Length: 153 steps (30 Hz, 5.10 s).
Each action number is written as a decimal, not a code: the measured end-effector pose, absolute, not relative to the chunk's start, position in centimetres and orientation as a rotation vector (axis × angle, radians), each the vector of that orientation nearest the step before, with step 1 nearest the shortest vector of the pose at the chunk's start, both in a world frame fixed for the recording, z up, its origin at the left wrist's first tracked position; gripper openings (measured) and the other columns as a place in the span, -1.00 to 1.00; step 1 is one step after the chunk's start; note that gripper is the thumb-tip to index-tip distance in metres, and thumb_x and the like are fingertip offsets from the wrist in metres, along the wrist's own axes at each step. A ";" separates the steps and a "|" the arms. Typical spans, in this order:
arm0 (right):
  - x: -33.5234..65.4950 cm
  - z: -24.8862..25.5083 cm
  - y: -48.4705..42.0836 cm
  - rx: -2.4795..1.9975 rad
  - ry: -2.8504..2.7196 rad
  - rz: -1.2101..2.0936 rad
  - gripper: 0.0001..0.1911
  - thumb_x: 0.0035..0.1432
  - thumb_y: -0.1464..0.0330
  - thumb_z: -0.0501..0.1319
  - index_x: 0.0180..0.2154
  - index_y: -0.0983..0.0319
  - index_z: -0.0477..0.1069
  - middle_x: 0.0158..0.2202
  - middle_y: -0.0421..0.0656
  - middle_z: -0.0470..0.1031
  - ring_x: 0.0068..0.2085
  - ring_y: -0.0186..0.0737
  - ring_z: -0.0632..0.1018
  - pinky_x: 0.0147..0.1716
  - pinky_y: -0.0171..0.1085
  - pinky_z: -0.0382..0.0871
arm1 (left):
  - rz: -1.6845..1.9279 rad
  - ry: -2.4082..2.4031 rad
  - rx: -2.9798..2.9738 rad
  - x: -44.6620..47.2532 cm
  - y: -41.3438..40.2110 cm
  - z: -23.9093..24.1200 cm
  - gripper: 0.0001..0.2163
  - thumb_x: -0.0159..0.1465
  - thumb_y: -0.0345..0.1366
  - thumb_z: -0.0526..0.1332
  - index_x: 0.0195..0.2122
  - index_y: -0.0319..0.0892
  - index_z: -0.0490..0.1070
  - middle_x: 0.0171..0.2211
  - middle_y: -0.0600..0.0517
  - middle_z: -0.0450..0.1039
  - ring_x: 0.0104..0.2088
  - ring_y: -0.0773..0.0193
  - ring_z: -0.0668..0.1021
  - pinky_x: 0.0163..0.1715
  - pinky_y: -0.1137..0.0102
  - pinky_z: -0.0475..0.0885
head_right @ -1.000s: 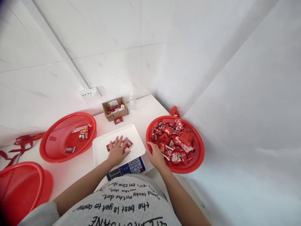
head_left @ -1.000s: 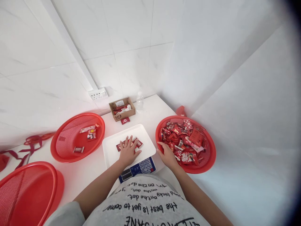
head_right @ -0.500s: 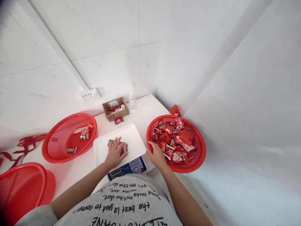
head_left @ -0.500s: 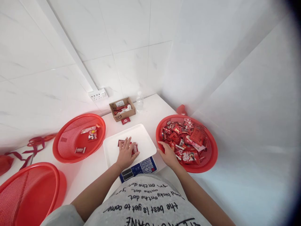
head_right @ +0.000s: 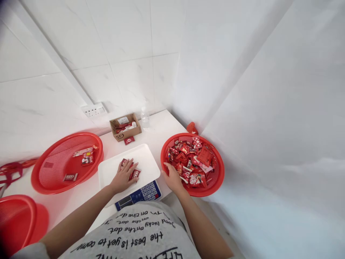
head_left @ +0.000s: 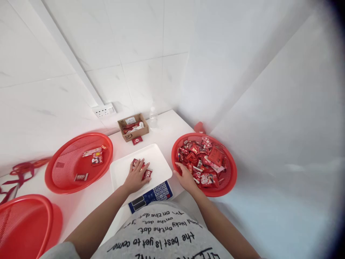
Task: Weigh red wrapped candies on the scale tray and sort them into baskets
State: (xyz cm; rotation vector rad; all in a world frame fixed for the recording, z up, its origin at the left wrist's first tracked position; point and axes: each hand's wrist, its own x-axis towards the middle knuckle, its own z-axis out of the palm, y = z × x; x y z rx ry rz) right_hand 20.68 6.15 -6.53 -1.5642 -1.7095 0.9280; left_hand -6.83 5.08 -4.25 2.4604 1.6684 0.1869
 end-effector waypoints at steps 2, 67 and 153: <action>21.1 -7.0 6.7 -1.597 -1.605 0.974 -0.56 0.11 0.23 0.05 0.01 0.24 0.25 0.00 0.00 0.36 -0.05 -0.15 0.44 -0.01 -0.08 0.28 | 0.247 1.690 2.433 -6.8 4.6 -3.8 -0.42 0.21 0.03 -0.01 0.22 -0.08 0.01 0.27 -0.14 -0.07 0.25 0.00 -0.02 0.15 -0.04 -0.09; 19.9 -6.1 5.3 -1.656 -2.042 0.674 -0.46 0.12 0.25 0.03 0.13 0.27 0.16 0.20 0.03 0.12 0.20 -0.03 0.15 0.13 -0.01 0.08 | 0.422 2.067 1.900 -4.8 0.5 -4.4 -0.38 0.21 -0.04 0.02 0.24 -0.17 -0.12 0.28 -0.20 -0.18 0.27 -0.02 -0.14 0.16 -0.05 -0.12; 20.2 -6.1 4.9 -1.646 -1.957 0.771 -0.49 0.17 0.22 -0.03 0.12 0.29 0.15 0.11 0.04 0.27 0.12 -0.10 0.29 0.07 -0.08 0.18 | 0.029 2.142 1.999 -2.9 3.6 -3.1 -0.53 0.25 0.02 -0.10 0.19 0.13 0.03 0.28 -0.03 -0.10 0.25 -0.07 -0.04 0.08 -0.19 -0.15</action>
